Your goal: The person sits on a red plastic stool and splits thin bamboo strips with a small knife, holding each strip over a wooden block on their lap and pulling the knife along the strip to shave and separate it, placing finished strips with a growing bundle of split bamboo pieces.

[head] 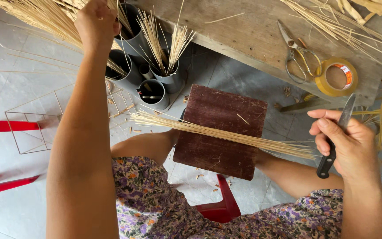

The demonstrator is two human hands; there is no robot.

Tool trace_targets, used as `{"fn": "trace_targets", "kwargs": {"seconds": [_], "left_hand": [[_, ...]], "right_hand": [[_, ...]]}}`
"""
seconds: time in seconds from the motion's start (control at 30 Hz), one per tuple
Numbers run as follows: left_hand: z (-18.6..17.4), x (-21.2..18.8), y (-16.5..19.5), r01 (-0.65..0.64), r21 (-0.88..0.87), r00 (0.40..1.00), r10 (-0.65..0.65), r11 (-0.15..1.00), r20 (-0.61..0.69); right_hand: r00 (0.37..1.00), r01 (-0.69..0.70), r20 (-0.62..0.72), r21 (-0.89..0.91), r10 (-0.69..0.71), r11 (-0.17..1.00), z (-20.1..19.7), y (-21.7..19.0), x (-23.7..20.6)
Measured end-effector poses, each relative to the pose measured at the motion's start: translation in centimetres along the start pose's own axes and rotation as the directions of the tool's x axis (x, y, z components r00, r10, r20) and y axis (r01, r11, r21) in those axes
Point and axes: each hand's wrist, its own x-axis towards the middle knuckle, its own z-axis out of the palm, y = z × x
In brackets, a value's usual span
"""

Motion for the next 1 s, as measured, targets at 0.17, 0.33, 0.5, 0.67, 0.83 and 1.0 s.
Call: {"fn": "trace_targets", "kwargs": {"seconds": [0.17, 0.33, 0.5, 0.67, 0.83, 1.0], "left_hand": [[-0.6, 0.0, -0.9, 0.191, -0.072, 0.980, -0.194, 0.979, -0.040], [-0.9, 0.0, -1.1, 0.259, -0.065, 0.959, -0.265, 0.964, -0.102], [-1.2, -0.7, -1.0, 0.266, -0.108, 0.946, -0.281, 0.958, -0.164], [-1.6, -1.7, -0.3, 0.231, -0.110, 0.954, -0.247, 0.967, -0.171], [-2.0, -2.6, 1.3, 0.241, -0.183, 0.945, -0.273, 0.953, -0.178], [-2.1, -3.4, 2.5, 0.259, -0.179, 0.948, -0.285, 0.949, -0.142]], "right_hand": [[1.000, -0.012, -0.009, -0.014, 0.012, 1.000, 0.1, 0.0, -0.1], [1.000, -0.021, -0.017, -0.049, 0.020, 0.999, 0.3, 0.1, -0.2], [1.000, -0.012, -0.001, -0.033, 0.012, 0.999, 0.4, 0.2, -0.1], [1.000, -0.001, 0.012, -0.042, 0.001, 0.999, 0.5, 0.5, 0.2], [1.000, 0.016, 0.011, -0.031, -0.016, 0.999, 0.4, 0.9, 0.1], [1.000, 0.022, 0.012, -0.008, -0.022, 1.000, 0.7, 1.0, 0.1]]}}
